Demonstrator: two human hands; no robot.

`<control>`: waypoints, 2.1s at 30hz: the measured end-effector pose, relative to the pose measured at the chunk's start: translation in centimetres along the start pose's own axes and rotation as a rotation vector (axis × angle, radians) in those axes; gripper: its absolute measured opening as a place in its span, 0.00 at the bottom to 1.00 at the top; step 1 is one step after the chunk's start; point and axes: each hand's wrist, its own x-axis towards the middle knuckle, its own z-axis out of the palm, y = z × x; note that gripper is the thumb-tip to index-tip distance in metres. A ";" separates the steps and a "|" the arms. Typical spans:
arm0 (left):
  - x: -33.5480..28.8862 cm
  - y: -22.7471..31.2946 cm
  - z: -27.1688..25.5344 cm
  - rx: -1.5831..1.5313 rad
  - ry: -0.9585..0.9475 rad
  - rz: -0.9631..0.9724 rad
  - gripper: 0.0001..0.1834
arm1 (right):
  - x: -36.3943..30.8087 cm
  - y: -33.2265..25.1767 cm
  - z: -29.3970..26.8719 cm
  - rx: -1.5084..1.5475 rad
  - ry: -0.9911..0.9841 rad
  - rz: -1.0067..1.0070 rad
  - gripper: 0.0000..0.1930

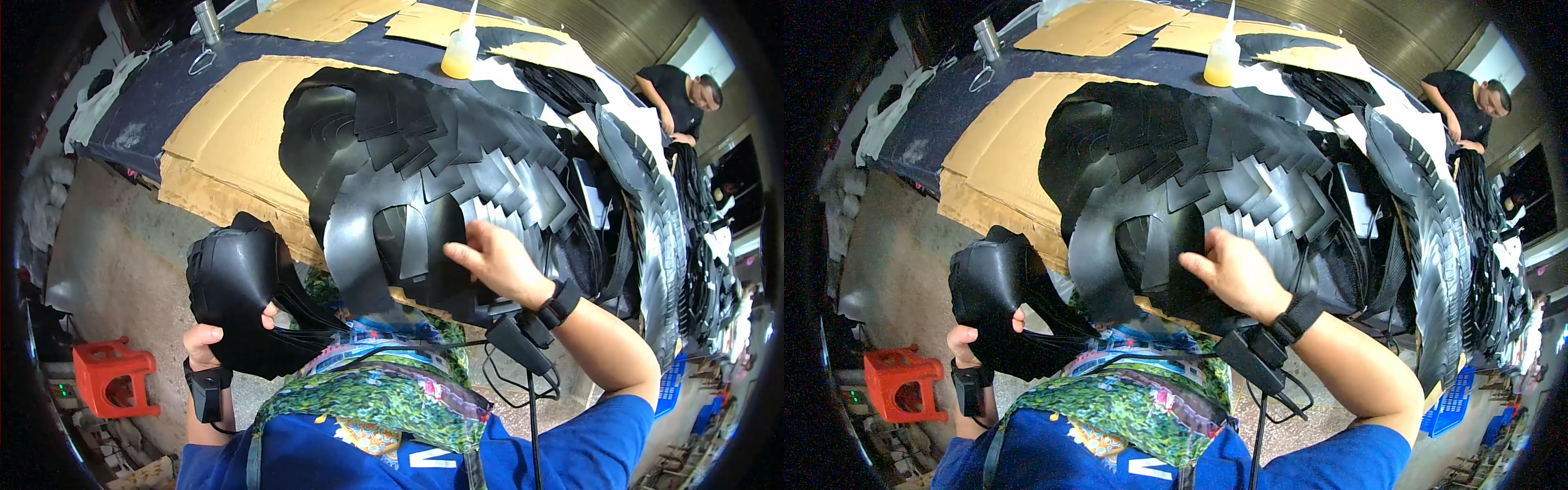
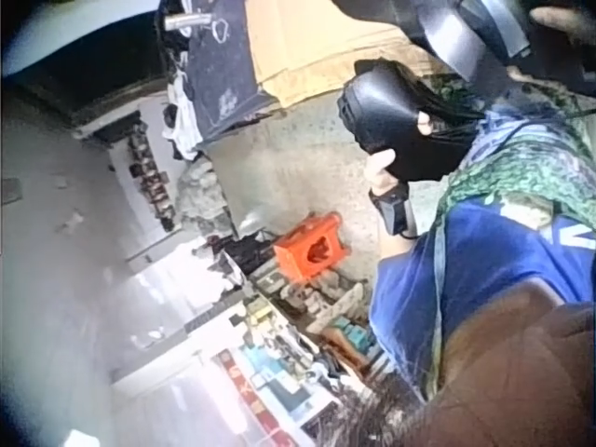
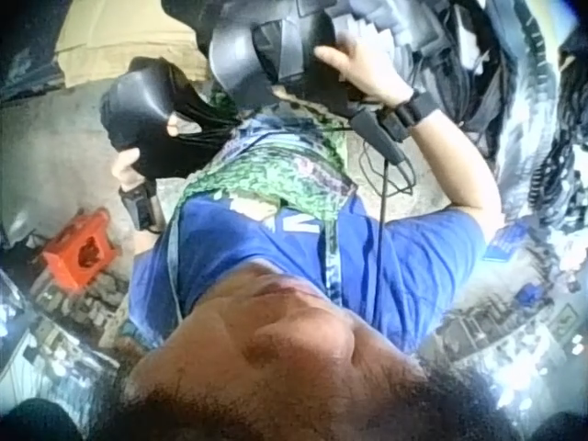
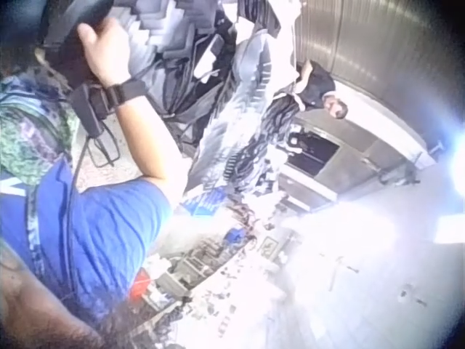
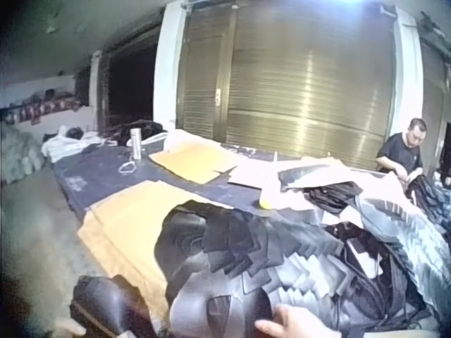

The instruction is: The person is seen picking up and sorting black shoe components into piles.

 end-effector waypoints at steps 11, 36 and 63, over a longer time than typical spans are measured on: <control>0.5 -0.6 -0.6 -0.052 -0.002 -0.014 0.40 | -0.4 -2.5 -1.5 0.845 -0.144 0.490 0.33; 2.4 -1.0 -0.5 -0.055 -0.003 -0.044 0.41 | -2.5 0.6 -1.9 -0.103 0.145 0.154 0.26; 2.9 -1.3 1.3 -0.012 0.021 -0.044 0.40 | -3.7 2.0 -2.1 0.708 -0.002 0.374 0.13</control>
